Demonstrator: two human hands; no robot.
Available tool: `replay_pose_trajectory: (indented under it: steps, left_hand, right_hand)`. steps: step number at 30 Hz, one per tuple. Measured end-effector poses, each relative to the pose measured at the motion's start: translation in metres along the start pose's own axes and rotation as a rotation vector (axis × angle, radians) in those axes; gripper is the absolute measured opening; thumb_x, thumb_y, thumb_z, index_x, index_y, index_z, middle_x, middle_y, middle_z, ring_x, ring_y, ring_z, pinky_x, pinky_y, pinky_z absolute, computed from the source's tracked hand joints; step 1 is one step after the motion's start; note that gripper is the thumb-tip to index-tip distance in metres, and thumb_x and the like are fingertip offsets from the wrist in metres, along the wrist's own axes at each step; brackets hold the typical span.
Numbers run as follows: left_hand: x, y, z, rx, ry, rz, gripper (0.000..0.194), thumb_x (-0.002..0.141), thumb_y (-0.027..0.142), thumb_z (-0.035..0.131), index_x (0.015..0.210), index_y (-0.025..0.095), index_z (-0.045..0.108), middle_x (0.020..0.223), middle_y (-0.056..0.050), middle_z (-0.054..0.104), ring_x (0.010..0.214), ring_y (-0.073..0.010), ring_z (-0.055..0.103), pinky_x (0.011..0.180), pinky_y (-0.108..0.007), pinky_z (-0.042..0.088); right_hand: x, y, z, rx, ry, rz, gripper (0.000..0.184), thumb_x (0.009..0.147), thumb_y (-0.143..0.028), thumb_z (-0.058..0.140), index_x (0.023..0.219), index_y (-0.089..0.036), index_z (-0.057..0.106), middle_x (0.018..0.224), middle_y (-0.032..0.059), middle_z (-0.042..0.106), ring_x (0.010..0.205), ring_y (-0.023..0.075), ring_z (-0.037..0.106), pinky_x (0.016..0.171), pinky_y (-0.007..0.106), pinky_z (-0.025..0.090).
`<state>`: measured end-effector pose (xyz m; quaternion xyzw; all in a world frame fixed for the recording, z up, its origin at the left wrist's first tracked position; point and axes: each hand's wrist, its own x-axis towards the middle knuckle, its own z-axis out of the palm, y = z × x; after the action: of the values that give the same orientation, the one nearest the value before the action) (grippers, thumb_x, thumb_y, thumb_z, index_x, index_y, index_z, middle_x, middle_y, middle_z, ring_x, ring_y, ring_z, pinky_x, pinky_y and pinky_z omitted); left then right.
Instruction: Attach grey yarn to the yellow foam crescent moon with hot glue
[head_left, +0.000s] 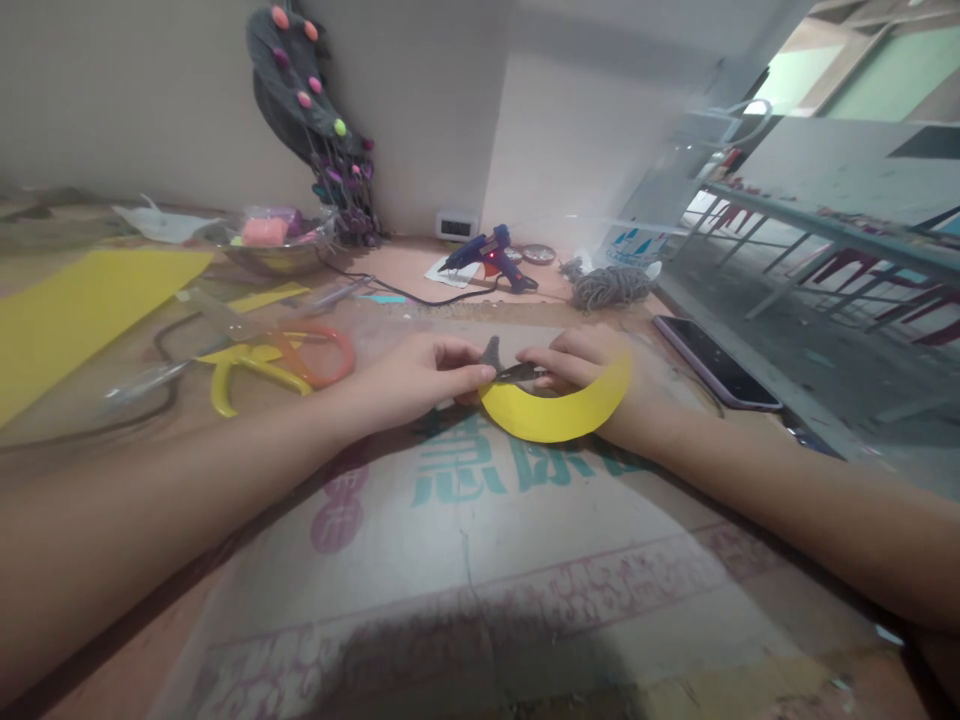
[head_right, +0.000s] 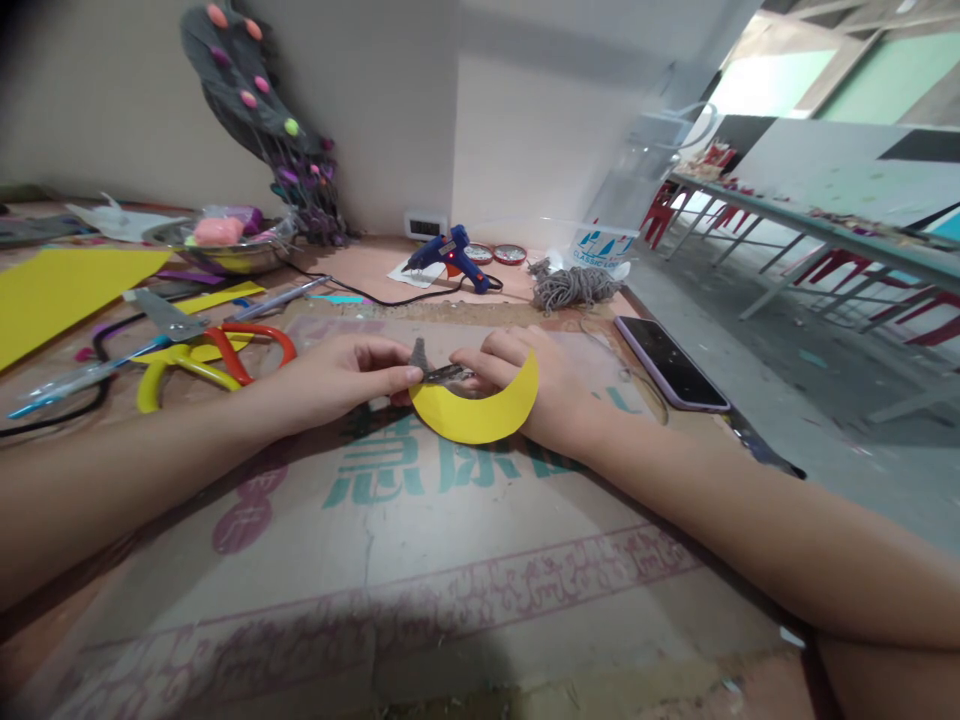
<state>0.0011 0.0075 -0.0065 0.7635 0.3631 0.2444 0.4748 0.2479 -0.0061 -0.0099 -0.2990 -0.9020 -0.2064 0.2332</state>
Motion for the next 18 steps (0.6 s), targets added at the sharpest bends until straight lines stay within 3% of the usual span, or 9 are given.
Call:
replay_pose_trajectory:
  steps: [13, 18]
  left_hand:
    - [0.0002, 0.0, 0.0004, 0.008, 0.003, 0.013, 0.029, 0.084, 0.043, 0.056, 0.071, 0.017, 0.059, 0.066, 0.001, 0.059, 0.059, -0.0103, 0.051, 0.052, -0.021, 0.036]
    - [0.0012, -0.002, 0.0008, -0.028, -0.003, 0.0, 0.027, 0.085, 0.042, 0.056, 0.08, 0.017, 0.062, 0.069, 0.0, 0.059, 0.061, -0.0109, 0.052, 0.054, -0.022, 0.037]
  right_hand:
    - [0.0026, -0.0022, -0.0029, 0.032, -0.021, 0.001, 0.026, 0.098, -0.032, 0.045, 0.106, -0.018, 0.065, 0.079, 0.0049, 0.063, 0.069, 0.0162, 0.056, 0.063, 0.03, 0.04]
    - [0.0013, -0.0008, -0.005, 0.133, 0.0, 0.1, 0.028, 0.098, -0.034, 0.043, 0.11, -0.018, 0.063, 0.082, 0.0062, 0.063, 0.072, 0.0177, 0.057, 0.066, 0.031, 0.044]
